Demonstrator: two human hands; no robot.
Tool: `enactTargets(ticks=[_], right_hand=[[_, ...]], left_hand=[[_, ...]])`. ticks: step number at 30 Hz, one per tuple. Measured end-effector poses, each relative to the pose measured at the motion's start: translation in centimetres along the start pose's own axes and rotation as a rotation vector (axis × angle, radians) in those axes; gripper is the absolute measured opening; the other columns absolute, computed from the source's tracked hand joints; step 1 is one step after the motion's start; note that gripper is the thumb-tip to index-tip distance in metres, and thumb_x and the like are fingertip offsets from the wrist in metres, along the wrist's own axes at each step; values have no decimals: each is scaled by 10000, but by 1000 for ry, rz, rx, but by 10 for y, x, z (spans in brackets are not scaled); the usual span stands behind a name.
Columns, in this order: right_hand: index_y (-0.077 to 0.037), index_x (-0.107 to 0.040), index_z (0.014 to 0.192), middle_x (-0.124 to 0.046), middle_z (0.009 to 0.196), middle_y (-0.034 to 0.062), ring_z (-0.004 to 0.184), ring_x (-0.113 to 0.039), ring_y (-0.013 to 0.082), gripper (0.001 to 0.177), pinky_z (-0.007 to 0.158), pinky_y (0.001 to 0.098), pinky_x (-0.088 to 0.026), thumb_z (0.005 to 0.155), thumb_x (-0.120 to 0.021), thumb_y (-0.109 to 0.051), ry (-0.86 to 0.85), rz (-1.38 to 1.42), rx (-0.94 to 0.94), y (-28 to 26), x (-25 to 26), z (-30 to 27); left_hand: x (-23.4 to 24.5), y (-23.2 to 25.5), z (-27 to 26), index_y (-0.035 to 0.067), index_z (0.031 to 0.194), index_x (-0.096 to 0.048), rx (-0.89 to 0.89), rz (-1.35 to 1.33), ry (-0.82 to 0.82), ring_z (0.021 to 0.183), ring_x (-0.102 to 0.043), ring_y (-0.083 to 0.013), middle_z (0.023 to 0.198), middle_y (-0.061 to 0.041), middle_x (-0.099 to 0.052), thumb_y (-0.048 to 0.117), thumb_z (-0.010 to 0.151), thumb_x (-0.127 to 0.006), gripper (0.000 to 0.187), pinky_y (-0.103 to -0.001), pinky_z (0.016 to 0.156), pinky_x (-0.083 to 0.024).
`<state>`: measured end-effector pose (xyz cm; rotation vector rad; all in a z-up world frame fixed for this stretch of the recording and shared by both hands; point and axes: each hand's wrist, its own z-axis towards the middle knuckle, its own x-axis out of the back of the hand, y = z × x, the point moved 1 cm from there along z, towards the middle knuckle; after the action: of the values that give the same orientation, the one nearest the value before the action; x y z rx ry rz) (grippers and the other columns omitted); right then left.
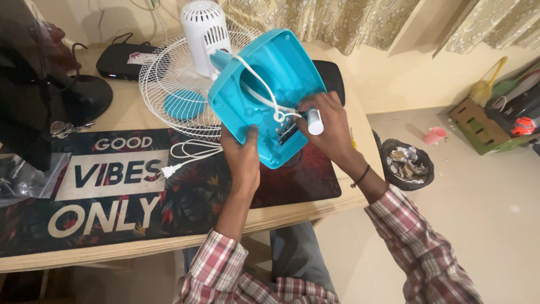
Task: The person assembles a small electric fan by connecting internal wires, securing components with a screwdriver, and attaching the fan head and cage. The person uses a screwdriver to tighten screws and aligns the fan parts before final assembly.
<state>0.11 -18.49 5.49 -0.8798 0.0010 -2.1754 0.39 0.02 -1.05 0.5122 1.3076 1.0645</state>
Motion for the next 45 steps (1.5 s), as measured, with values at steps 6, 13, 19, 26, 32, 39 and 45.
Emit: enactTargets(ticks=[6, 13, 19, 26, 32, 39, 45], right_hand=[[-57, -656, 1087, -675, 1021, 100, 915, -575, 325, 324, 797, 422, -471, 821, -842, -74, -4, -24, -50, 0, 7, -9], [-61, -699, 1243, -665, 1029, 109, 963, -593, 320, 420, 847, 424, -496, 841, -817, -90, -59, -34, -80, -4, 14, -17], [-78, -712, 1199, -674, 1087, 111, 1034, -617, 317, 435, 892, 422, -511, 798, -868, -145, -64, 19, -144, -6, 10, -28], [-63, -592, 1353, -616, 1175, 143, 1024, -627, 287, 693, 853, 389, -523, 747, -907, -181, 24, 108, -248, -4, -6, -58], [-26, -505, 1156, -574, 992, 74, 855, -565, 211, 625, 748, 376, -483, 789, -971, -223, 227, 46, -430, 19, -28, -83], [-17, -375, 1401, -452, 1324, 180, 1185, -524, 298, 919, 964, 411, -497, 727, -966, -216, 279, 101, -328, 27, -31, -84], [-29, -255, 1572, -443, 1556, 197, 1356, -528, 259, 860, 1088, 391, -494, 902, -772, -180, 59, 746, -551, 24, -28, -76]], left_hand=[[2, -3, -1, -24, 1368, -514, -25, 1, -6, 1140, -616, -185, 1243, -105, -630, -90, 932, -598, 449, -342, 1017, -479], [4, -5, -1, -25, 1357, -516, 4, -15, -1, 1151, -616, -183, 1249, -105, -629, -87, 928, -598, 441, -340, 1012, -478], [12, -10, -6, -27, 1349, -522, 14, -6, 2, 1132, -612, -183, 1227, -97, -624, -89, 921, -602, 439, -339, 998, -481], [27, -23, -18, -20, 1338, -538, 57, 85, -7, 1118, -610, -164, 1224, -84, -639, -79, 900, -638, 454, -327, 979, -484], [39, -41, -24, -23, 1312, -567, 54, 36, 34, 1092, -627, -168, 1212, -79, -658, -74, 903, -646, 420, -328, 970, -490], [54, -52, -23, -44, 1314, -569, 38, -179, 97, 1105, -620, -194, 1226, -99, -653, -91, 914, -677, 417, -348, 997, -480], [62, -53, -23, -30, 1321, -557, 36, -166, 101, 1112, -634, -181, 1238, -86, -655, -86, 898, -668, 441, -333, 1002, -488]])
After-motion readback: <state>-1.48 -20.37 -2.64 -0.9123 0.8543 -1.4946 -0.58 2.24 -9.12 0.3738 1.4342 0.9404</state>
